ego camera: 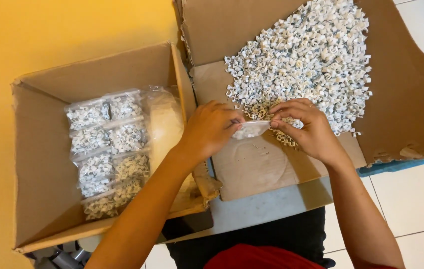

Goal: Packaging small plastic stitch markers or clips into small zip-lock bags from a bulk cardboard box.

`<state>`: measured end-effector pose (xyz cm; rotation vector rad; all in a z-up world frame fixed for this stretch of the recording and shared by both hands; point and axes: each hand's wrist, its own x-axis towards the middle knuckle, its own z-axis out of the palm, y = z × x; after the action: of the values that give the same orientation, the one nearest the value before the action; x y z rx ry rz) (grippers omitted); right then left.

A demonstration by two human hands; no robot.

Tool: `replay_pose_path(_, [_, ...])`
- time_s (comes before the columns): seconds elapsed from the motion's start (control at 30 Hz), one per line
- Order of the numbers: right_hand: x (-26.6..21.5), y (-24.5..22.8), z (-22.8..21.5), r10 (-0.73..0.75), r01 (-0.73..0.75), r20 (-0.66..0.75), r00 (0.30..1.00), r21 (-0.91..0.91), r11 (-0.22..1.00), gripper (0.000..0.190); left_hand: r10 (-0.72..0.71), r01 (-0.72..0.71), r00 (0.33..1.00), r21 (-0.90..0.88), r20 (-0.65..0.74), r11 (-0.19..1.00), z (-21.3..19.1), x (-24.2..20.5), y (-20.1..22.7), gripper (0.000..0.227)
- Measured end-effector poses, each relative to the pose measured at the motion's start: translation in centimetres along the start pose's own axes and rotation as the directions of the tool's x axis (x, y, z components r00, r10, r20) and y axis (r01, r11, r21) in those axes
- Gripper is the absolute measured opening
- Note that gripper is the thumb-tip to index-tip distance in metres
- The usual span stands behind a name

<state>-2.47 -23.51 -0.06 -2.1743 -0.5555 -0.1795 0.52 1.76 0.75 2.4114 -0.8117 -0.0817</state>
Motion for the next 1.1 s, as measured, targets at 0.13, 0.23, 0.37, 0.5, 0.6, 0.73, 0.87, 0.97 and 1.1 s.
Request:
replay_pose_path(0.13, [-0.8,0.1,-0.2,0.138,-0.144,0.042,0.990,0.201,0.969,0.005,-0.066,0.069,0.997,-0.123,0.028,0.990,-1.5,-0.2,1.0,0.006])
replay_pose_path(0.23, [-1.0,0.1,-0.6,0.327,-0.347,0.116,0.938,0.312,0.885,0.009,-0.152,0.168,0.980,-0.123,0.129,0.978,-2.3,0.2,1.7,0.008])
replay_pose_path(0.37, [-0.9,-0.2,-1.8,0.519,-0.558,0.224,0.825,0.478,0.679,0.014,-0.327,0.391,0.909,-0.261,0.257,0.883,-2.7,0.3,1.9,0.016])
replay_pose_path(0.5, [-0.4,-0.5,-2.3,0.546,-0.613,0.282,0.789,0.425,0.666,0.022,-0.340,0.444,0.885,-0.359,0.317,0.821,-1.6,0.5,0.7,0.020])
replay_pose_path(0.6, [0.2,-1.0,-2.2,0.579,-0.648,0.293,0.761,0.319,0.691,0.022,-0.371,0.484,0.857,-0.311,0.358,0.818,-2.3,0.5,1.9,0.020])
replay_pose_path(0.73, [0.0,-1.4,-1.6,0.610,-0.653,0.256,0.750,0.139,0.745,0.028,-0.374,0.485,0.846,-0.258,0.381,0.836,-2.4,0.7,2.9,0.024])
replay_pose_path(0.87, [-1.3,0.8,0.0,0.628,-0.647,0.203,0.751,0.033,0.762,0.029,-0.202,0.235,0.938,-0.088,0.280,0.968,-1.3,0.8,3.4,0.028])
replay_pose_path(0.97, [-1.7,0.6,0.4,0.655,-0.668,0.161,0.739,0.046,0.743,0.028,0.037,-0.043,0.996,0.070,0.083,0.997,1.2,0.1,2.5,0.021])
replay_pose_path(1.1, [-1.8,-0.4,0.2,0.633,-0.647,0.140,0.761,0.098,0.756,0.028,0.322,-0.291,0.945,0.305,-0.053,0.907,1.7,-0.1,2.4,0.013])
